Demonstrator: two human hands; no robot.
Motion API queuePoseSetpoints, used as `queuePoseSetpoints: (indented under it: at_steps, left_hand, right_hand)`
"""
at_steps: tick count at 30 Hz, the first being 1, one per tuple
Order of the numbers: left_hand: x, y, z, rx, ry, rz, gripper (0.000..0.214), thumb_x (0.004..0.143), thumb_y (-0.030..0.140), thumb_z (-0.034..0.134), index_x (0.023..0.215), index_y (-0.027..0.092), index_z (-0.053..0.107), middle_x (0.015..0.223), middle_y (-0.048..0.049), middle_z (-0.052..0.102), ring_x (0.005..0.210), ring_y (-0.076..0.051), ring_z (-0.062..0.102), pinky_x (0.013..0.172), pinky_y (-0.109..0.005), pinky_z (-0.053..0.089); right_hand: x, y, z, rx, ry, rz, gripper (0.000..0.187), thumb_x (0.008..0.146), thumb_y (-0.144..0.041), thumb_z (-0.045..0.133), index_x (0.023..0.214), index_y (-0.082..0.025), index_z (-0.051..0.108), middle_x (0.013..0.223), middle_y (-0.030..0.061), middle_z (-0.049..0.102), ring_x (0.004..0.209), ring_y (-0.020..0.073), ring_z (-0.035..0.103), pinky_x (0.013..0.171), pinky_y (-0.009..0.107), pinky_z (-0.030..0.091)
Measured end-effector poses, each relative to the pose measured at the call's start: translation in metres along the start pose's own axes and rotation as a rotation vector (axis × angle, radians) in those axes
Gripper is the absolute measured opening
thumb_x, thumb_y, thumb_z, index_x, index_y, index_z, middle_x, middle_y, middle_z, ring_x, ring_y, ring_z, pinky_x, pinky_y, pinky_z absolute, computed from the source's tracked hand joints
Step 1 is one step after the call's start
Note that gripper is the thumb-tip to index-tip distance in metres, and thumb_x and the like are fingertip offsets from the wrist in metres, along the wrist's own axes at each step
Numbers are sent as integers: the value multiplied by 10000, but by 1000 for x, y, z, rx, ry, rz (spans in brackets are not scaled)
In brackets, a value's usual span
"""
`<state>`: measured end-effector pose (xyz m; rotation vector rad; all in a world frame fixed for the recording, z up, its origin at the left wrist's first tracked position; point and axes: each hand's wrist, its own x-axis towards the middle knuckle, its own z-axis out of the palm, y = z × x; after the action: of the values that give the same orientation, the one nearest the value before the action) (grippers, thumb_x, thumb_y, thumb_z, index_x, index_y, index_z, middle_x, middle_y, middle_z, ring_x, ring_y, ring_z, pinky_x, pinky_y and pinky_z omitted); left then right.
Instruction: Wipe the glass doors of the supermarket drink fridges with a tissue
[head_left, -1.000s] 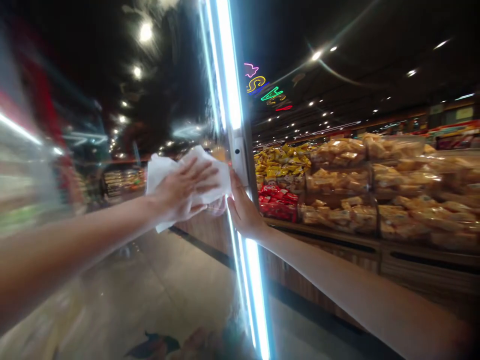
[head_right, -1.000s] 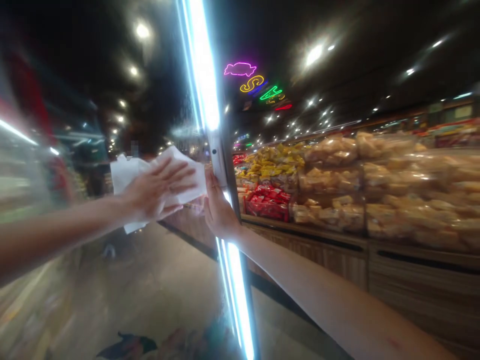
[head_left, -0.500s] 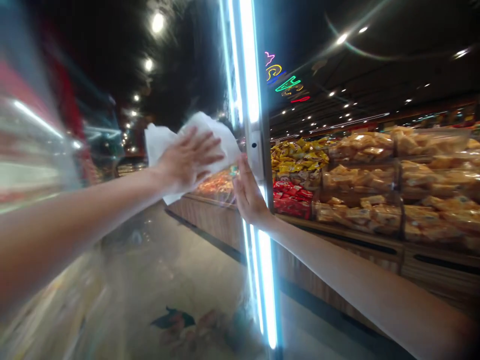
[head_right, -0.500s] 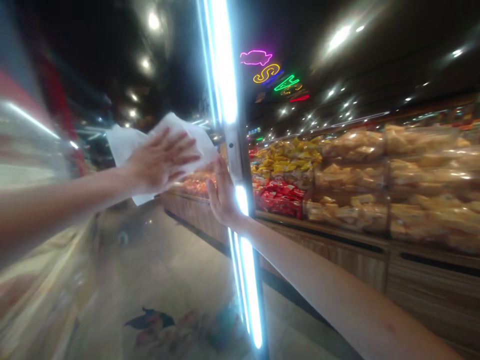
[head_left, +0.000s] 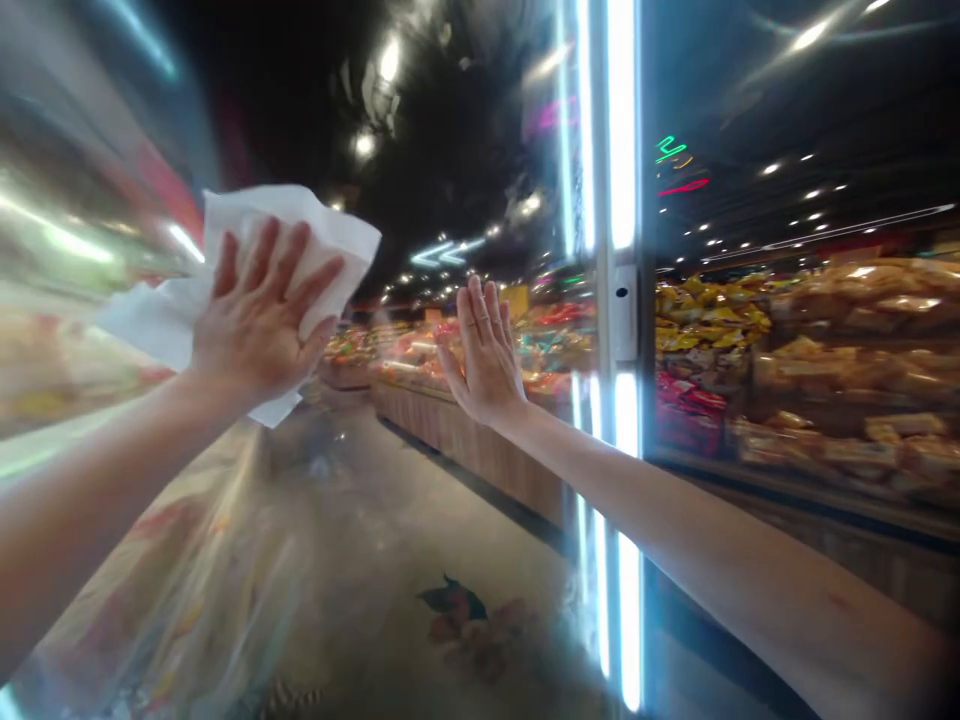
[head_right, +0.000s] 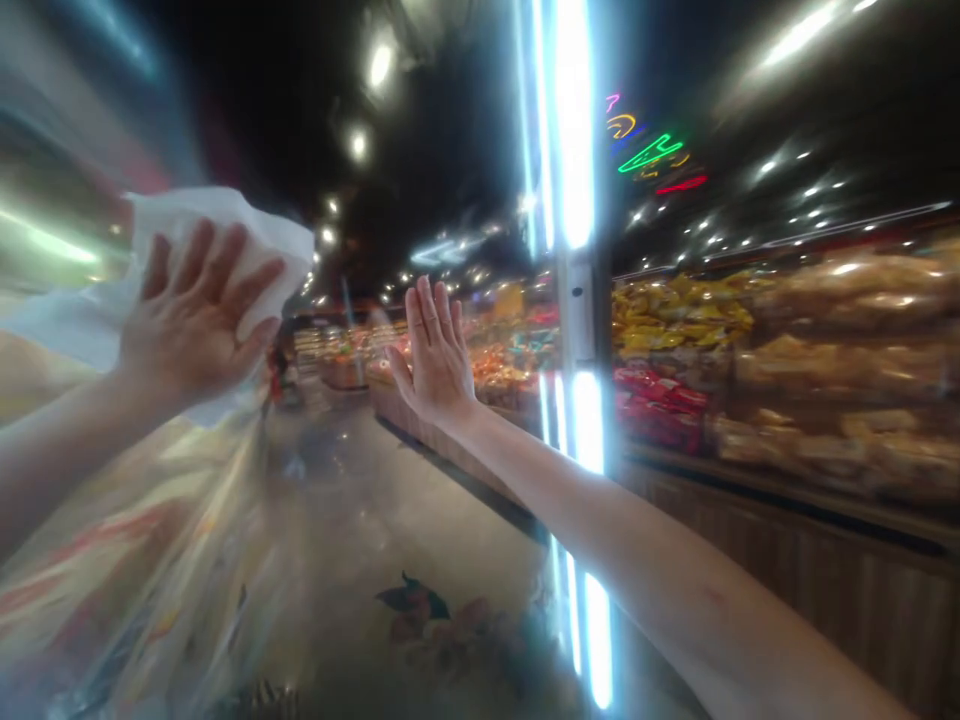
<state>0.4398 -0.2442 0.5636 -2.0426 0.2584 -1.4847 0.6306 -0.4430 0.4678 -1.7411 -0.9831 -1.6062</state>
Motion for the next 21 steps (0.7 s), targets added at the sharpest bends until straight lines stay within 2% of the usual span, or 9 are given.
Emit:
queuePoseSetpoints:
  at_steps: [3, 6, 8, 10, 13, 15, 17, 19, 21]
  left_hand:
    - [-37, -1, -5, 15, 0, -112, 624, 1021, 424, 422, 1613, 360, 237, 1724, 70, 139, 1598, -296, -55, 1309, -616, -80]
    - [-104, 17, 0, 16, -80, -87, 741, 967, 424, 542, 1623, 368, 202, 1725, 8, 92, 1591, -313, 25, 1322, -595, 25]
    - [-134, 24, 0, 2, -133, -76, 800, 937, 420, 604, 1619, 400, 185, 1718, -11, 109, 1585, -329, 99, 1309, -628, 81]
    - [-141, 20, -5, 14, -126, -109, 799, 932, 404, 614, 1616, 403, 200, 1719, -13, 118, 1584, -341, 115, 1301, -643, 96]
    - [-132, 12, -11, 78, -53, -229, 748, 960, 376, 566, 1623, 355, 219, 1727, -35, 76, 1591, -351, 47, 1295, -661, 72]
    - [-144, 20, -8, 100, -39, -309, 758, 970, 372, 548, 1633, 325, 183, 1726, -63, 42, 1590, -359, 1, 1279, -695, 71]
    - [-180, 42, -1, 97, -71, -341, 803, 963, 364, 558, 1640, 314, 130, 1719, -85, 17, 1585, -370, -25, 1253, -744, 95]
    - [-227, 66, 7, 97, -117, -317, 844, 944, 340, 586, 1639, 326, 107, 1713, -88, 22, 1581, -368, -25, 1228, -774, 153]
    - [-265, 75, 12, 106, -114, -270, 887, 920, 312, 626, 1637, 345, 105, 1708, -95, 74, 1579, -365, 25, 1214, -771, 217]
  right_hand:
    - [-2, -23, 3, 14, -21, -33, 768, 1049, -451, 301, 1641, -217, -130, 1744, 80, 63, 1603, 291, -78, 1290, 645, 117]
    - [-23, -40, 3, 31, -110, -115, 806, 1024, -463, 381, 1648, -276, -93, 1746, 39, 52, 1588, 336, -136, 1262, 718, 90]
    - [-34, -44, 3, 37, -135, -144, 818, 1008, -460, 425, 1655, -278, -41, 1747, 33, 33, 1579, 365, -158, 1252, 741, 63]
    - [-38, -44, 1, 42, -131, -138, 812, 1006, -450, 438, 1659, -262, -7, 1746, 40, 11, 1578, 371, -159, 1258, 728, 45]
    - [-41, -45, 0, 59, -126, -96, 821, 1007, -443, 448, 1657, -278, -24, 1746, 24, -21, 1582, 370, -147, 1262, 720, 39]
    - [-52, -51, 1, 70, -125, -59, 846, 1006, -428, 461, 1649, -302, -73, 1744, 10, -48, 1581, 378, -139, 1253, 736, 42]
    - [-73, -62, 3, 88, -119, -32, 875, 1005, -408, 479, 1638, -321, -120, 1740, 8, -73, 1581, 381, -128, 1250, 738, 54]
    - [-99, -77, 7, 115, -115, -8, 893, 1004, -389, 496, 1630, -342, -138, 1736, 3, -83, 1585, 371, -108, 1252, 732, 79]
    - [-123, -90, 10, 140, -110, 12, 890, 1003, -372, 510, 1632, -349, -120, 1733, -2, -68, 1591, 358, -76, 1250, 729, 116]
